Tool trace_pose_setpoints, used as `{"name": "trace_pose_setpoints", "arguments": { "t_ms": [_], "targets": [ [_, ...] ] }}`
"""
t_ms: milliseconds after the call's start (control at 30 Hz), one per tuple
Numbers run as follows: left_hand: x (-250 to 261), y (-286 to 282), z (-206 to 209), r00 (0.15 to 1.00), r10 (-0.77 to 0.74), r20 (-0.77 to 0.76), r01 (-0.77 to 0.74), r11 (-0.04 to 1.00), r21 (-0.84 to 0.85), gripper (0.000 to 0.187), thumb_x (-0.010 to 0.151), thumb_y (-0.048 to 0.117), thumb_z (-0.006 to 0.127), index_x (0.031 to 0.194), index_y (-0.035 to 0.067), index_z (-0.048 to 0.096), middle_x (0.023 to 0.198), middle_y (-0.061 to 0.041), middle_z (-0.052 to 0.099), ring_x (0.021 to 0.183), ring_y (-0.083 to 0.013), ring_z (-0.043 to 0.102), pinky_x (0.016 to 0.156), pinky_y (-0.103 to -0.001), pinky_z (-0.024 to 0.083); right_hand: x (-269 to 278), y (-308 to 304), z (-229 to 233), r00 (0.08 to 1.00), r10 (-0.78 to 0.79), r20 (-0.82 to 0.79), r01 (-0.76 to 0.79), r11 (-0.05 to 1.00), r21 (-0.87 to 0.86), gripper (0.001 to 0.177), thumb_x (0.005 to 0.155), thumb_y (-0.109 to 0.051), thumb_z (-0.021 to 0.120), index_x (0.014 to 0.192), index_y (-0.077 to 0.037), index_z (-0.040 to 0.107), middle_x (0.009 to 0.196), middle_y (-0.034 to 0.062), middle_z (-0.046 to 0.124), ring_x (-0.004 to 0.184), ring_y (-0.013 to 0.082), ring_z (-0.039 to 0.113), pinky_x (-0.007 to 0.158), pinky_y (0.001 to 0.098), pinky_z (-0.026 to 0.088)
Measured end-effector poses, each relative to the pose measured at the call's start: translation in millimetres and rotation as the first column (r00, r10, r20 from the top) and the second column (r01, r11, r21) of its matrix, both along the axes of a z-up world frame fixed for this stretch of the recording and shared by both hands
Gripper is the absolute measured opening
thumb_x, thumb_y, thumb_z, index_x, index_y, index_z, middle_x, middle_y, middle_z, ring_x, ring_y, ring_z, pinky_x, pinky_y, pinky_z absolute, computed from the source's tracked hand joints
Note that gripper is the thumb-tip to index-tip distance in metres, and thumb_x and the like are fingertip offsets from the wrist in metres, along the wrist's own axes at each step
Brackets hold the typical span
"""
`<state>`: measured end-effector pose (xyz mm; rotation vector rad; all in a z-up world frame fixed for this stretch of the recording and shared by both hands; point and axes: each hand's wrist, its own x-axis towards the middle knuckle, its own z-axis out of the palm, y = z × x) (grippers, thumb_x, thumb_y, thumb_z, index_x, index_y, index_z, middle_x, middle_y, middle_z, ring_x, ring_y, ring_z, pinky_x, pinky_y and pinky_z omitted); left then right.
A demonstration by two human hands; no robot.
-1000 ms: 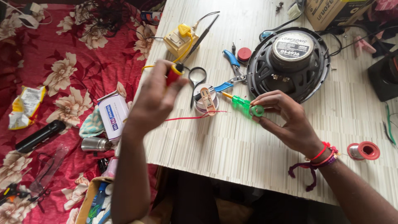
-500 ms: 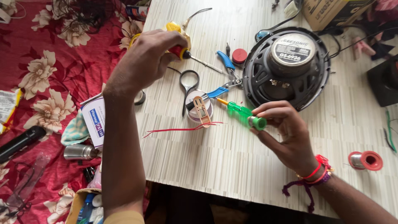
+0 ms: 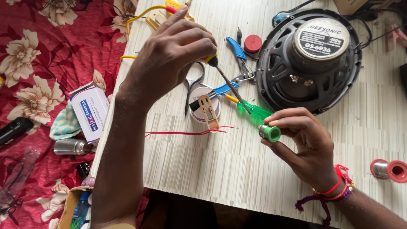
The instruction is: The person works on internal components of a large speaker using a soldering iron, a screwdriver, and wire strippers. They apply heat to various connections, strip the ends of several wires, and manipulate the wiring while the speaker rests on a tabletop.
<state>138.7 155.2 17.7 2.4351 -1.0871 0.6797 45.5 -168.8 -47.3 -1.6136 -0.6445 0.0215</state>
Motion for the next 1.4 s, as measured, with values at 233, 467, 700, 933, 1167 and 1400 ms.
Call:
{"name": "trace_pose_setpoints", "arguments": {
  "t_ms": [233,467,700,933,1167,1400],
  "targets": [
    [-1.2,-4.0,-6.0,0.999,-0.007,0.050,0.006,1.000,0.020,0.010,0.102,0.001,0.068,0.106,0.010,0.067,0.121,0.000,0.072,0.128,-0.0215,0.066,0.131,-0.053,0.035,0.0,1.7,-2.8,1.000,0.003,-0.028,-0.004,0.999,-0.052,0.035,0.087,0.009,0.073,0.119,0.001,0.060,0.126,0.0136,0.058,0.116,0.0181,0.067,0.103,0.0328,0.063],
    [-2.1,-2.7,-7.4,0.999,0.001,0.051,-0.001,1.000,0.011,0.009,0.104,0.002,0.068,0.107,0.010,0.067,0.122,0.000,0.072,0.128,-0.0201,0.066,0.132,-0.052,0.034,0.3,1.5,-3.7,1.000,0.016,-0.014,-0.017,0.998,-0.057,0.037,0.086,0.009,0.074,0.119,0.000,0.059,0.127,0.0137,0.058,0.118,0.0189,0.068,0.103,0.0332,0.064],
    [-4.2,-5.5,-7.9,0.998,0.016,0.058,-0.018,0.999,0.037,0.010,0.103,0.001,0.068,0.106,0.010,0.068,0.120,0.000,0.072,0.127,-0.0209,0.066,0.131,-0.053,0.035,0.4,1.1,-4.7,1.000,0.027,-0.003,-0.027,0.997,-0.067,0.038,0.086,0.008,0.075,0.119,-0.001,0.059,0.127,0.0142,0.058,0.116,0.0194,0.069,0.100,0.0348,0.060],
    [-6.3,-6.9,-6.4,0.999,0.015,0.044,-0.016,0.999,0.036,0.008,0.103,0.002,0.067,0.106,0.010,0.067,0.119,0.001,0.072,0.127,-0.0205,0.065,0.130,-0.053,0.035,0.5,1.5,-4.4,1.000,0.025,-0.010,-0.026,0.997,-0.071,0.038,0.086,0.008,0.075,0.119,-0.001,0.058,0.126,0.0143,0.059,0.116,0.0196,0.069,0.100,0.0349,0.061],
    [-7.4,-8.0,-5.7,0.999,0.007,0.038,-0.009,0.999,0.047,0.009,0.101,0.002,0.068,0.105,0.010,0.066,0.117,0.002,0.071,0.128,-0.0198,0.065,0.131,-0.053,0.036,0.8,2.2,-3.8,1.000,0.028,-0.010,-0.029,0.997,-0.067,0.038,0.086,0.008,0.075,0.119,-0.001,0.058,0.126,0.0144,0.059,0.116,0.0196,0.069,0.100,0.0342,0.063],
    [-8.0,-9.7,-6.7,0.999,0.012,0.048,-0.015,0.998,0.058,0.008,0.102,0.006,0.069,0.105,0.010,0.064,0.116,0.002,0.070,0.128,-0.0199,0.064,0.131,-0.052,0.036,1.3,2.1,-4.0,1.000,0.023,-0.013,-0.024,0.997,-0.074,0.038,0.086,0.008,0.075,0.119,-0.001,0.058,0.127,0.0145,0.059,0.116,0.0193,0.069,0.101,0.0337,0.065]
  ]
}}
